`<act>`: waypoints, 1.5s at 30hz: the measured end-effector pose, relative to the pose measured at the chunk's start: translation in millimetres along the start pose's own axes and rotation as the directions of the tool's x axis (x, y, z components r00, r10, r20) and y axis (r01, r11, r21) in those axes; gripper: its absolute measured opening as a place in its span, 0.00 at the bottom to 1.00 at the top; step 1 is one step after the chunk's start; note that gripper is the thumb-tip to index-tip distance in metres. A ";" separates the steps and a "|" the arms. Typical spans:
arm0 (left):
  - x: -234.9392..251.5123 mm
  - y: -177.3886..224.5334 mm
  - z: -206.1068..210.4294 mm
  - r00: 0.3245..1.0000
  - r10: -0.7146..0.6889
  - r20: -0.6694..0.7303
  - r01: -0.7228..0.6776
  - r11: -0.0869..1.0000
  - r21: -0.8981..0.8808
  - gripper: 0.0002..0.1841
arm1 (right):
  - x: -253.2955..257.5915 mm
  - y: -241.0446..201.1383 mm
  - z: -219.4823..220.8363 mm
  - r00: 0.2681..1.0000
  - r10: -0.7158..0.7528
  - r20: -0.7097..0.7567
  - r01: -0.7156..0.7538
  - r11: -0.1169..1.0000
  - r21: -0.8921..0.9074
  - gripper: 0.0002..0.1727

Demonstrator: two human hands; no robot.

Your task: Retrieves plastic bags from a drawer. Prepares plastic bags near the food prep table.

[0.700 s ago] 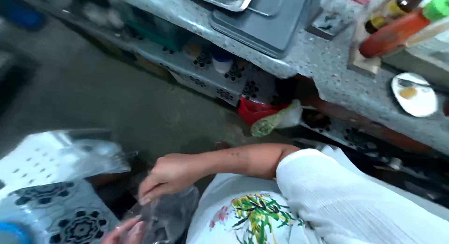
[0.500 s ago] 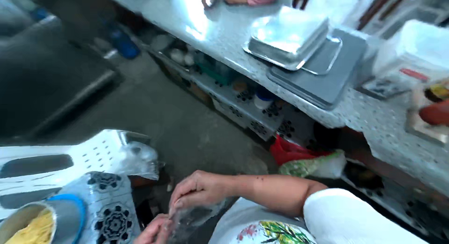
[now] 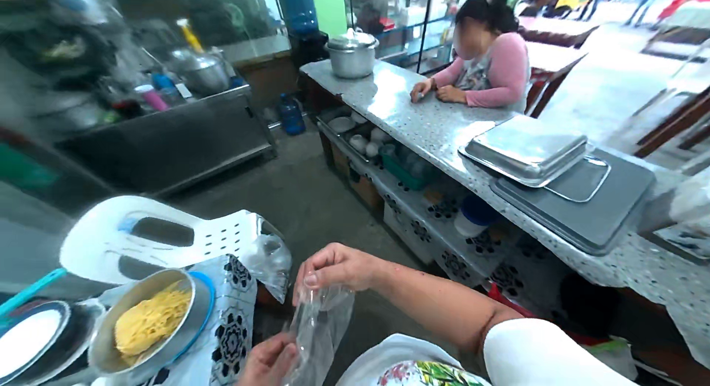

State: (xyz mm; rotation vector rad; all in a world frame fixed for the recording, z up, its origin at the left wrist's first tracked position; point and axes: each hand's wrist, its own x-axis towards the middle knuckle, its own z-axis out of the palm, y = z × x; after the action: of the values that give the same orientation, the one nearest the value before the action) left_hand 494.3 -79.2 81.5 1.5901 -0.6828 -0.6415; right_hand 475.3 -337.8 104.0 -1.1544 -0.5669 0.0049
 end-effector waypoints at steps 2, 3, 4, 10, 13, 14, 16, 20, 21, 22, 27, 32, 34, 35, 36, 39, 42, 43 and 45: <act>4.3 2.2 -3.6 0.995 0.090 -0.047 -0.094 0.991 -0.096 0.10 | 3.1 13.2 5.1 0.995 0.094 0.030 -0.098 0.974 0.206 0.13; 8.5 4.0 -5.9 0.984 0.140 -0.114 -0.162 0.965 -0.207 0.12 | 2.1 19.4 6.2 0.985 0.156 0.073 -0.168 0.964 0.208 0.13; 13.4 6.9 -9.2 0.968 0.152 -0.201 -0.215 0.915 -0.342 0.14 | 0.5 22.9 6.0 0.963 0.236 0.129 -0.254 0.956 0.150 0.12; 25.7 12.1 -5.1 0.992 0.076 -0.096 -0.119 0.788 -0.604 0.26 | -1.7 13.4 -4.2 0.965 0.227 0.128 -0.248 0.953 0.177 0.07; 19.7 3.6 16.2 0.997 -0.048 0.052 0.067 0.887 -0.457 0.21 | -2.0 11.5 -12.2 0.984 0.164 -0.065 -0.122 0.898 0.423 0.17; 21.8 4.1 22.5 0.997 -0.055 0.048 0.071 0.888 -0.454 0.16 | -6.8 15.7 -11.2 0.982 0.176 -0.066 -0.118 0.848 0.517 0.19; 30.4 5.8 25.7 1.000 -0.015 -0.026 0.000 0.864 -0.503 0.12 | -23.0 25.0 -7.4 0.980 0.200 0.003 -0.171 0.828 0.534 0.23; 51.4 20.4 26.5 0.998 0.056 -0.036 -0.065 0.710 -0.702 0.22 | -60.1 35.8 -2.3 0.932 0.313 0.183 -0.362 0.823 0.437 0.14; 53.4 21.0 33.0 0.997 0.073 0.031 -0.027 0.680 -0.732 0.22 | -64.4 33.6 -4.5 0.940 0.290 0.180 -0.340 0.844 0.414 0.08; 54.1 19.3 41.1 0.993 0.069 0.101 0.028 0.673 -0.739 0.23 | -67.3 26.6 -6.4 0.961 0.244 0.132 -0.277 0.874 0.399 0.04; 48.4 0.7 76.1 0.953 -0.123 0.276 0.252 0.830 -0.498 0.25 | -79.5 -7.0 -18.9 0.982 0.130 -0.138 -0.005 0.743 0.669 0.18; 83.6 5.2 91.3 0.981 0.053 0.185 0.108 0.641 -0.759 0.22 | -125.9 4.9 -7.9 0.985 0.170 0.004 -0.142 0.811 0.568 0.30; 85.4 5.3 103.3 0.963 0.057 0.265 0.182 0.589 -0.787 0.24 | -145.1 2.0 -4.9 0.967 0.250 -0.050 -0.190 0.836 0.515 0.22; 83.0 3.5 111.4 0.941 0.055 0.334 0.241 0.584 -0.775 0.24 | -152.6 -6.2 -4.4 0.954 0.262 -0.143 -0.167 0.866 0.471 0.16; 80.1 -0.8 119.2 0.906 0.061 0.419 0.301 0.601 -0.740 0.25 | -157.8 -18.2 -3.9 0.938 0.246 -0.244 -0.119 0.891 0.439 0.11; 72.8 -16.9 140.2 0.764 0.072 0.641 0.418 0.701 -0.578 0.22 | -159.3 -38.7 -17.7 0.926 0.156 -0.344 0.079 0.810 0.580 0.14; 75.9 -8.1 157.9 0.809 0.027 0.587 0.404 0.700 -0.589 0.12 | -169.2 -41.8 -10.9 0.879 0.202 -0.431 0.108 0.797 0.595 0.29; 81.8 -4.3 160.5 0.850 0.033 0.525 0.358 0.695 -0.623 0.16 | -177.5 -35.6 -9.0 0.922 0.163 -0.351 0.088 0.794 0.601 0.36; 95.1 0.5 165.9 0.933 -0.036 0.358 0.296 0.642 -0.707 0.22 | -189.0 -31.2 4.5 0.971 0.112 -0.209 0.027 0.823 0.567 0.45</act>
State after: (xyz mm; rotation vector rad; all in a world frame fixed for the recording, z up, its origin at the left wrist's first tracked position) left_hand 436.0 -260.1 60.1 0.7595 -0.3939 -1.1657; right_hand 302.0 -401.6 52.7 -0.5675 -0.2923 0.0716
